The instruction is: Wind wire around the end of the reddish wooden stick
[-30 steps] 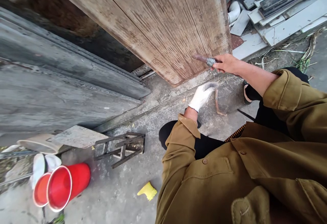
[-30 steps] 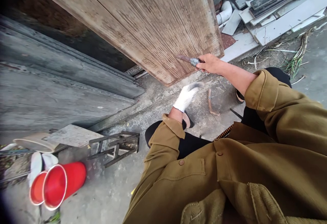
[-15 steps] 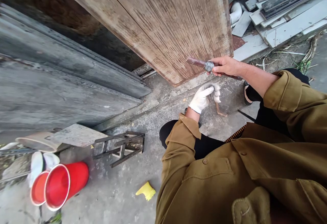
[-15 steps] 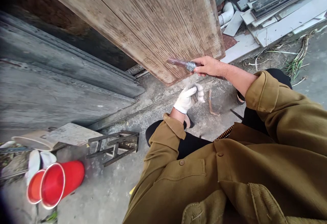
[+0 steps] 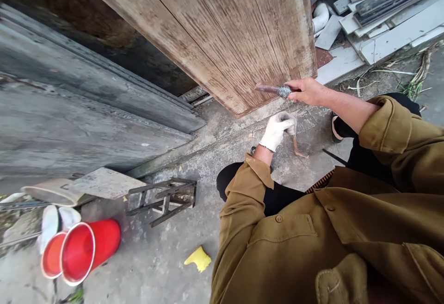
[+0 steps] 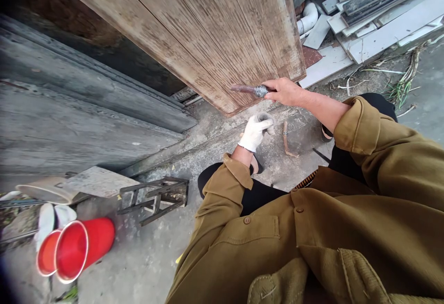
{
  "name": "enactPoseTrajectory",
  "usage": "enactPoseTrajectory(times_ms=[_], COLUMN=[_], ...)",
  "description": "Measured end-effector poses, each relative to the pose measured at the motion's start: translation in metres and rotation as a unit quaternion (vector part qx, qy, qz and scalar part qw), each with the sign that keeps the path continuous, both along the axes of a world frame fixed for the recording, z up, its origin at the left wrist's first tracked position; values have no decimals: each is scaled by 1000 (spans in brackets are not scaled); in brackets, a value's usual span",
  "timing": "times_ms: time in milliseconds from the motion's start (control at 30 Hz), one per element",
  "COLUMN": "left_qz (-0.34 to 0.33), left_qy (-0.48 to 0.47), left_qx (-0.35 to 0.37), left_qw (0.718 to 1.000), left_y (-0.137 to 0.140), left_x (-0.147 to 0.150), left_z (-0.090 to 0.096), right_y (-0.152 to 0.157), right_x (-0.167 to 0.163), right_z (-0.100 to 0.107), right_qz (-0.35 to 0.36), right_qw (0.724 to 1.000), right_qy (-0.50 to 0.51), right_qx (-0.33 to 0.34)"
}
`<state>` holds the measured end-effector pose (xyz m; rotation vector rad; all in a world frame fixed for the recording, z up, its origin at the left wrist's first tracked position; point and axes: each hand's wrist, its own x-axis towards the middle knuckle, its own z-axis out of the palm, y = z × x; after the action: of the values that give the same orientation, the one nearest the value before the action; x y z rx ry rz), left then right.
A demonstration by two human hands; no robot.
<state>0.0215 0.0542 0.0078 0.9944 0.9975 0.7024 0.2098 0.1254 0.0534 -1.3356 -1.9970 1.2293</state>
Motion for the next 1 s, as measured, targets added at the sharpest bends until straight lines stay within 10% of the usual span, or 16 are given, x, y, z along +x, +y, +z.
enactPoseTrajectory(times_ms=[233,533,667,833,1000], left_qz=[-78,-139,-88,54,41], left_qy=[211,210,100,57,31], left_qx=[129,177,103,17,58], left_qw=[966,952,986,997,997], left_y=[4,16,17,7,-12], left_x=[-6,-13,-14,-14,-11], left_z=[5,17,12,4,2], right_y=[2,-12,-9,-13,-24], right_x=[2,10,20,30,30], right_z=[6,15,34,29,13], right_qz=[99,401,374,171,109], right_qw=[920,811,860,958,971], right_qy=[-378,-281,-135,4,126], right_qx=[15,-321,-319,-230,-173])
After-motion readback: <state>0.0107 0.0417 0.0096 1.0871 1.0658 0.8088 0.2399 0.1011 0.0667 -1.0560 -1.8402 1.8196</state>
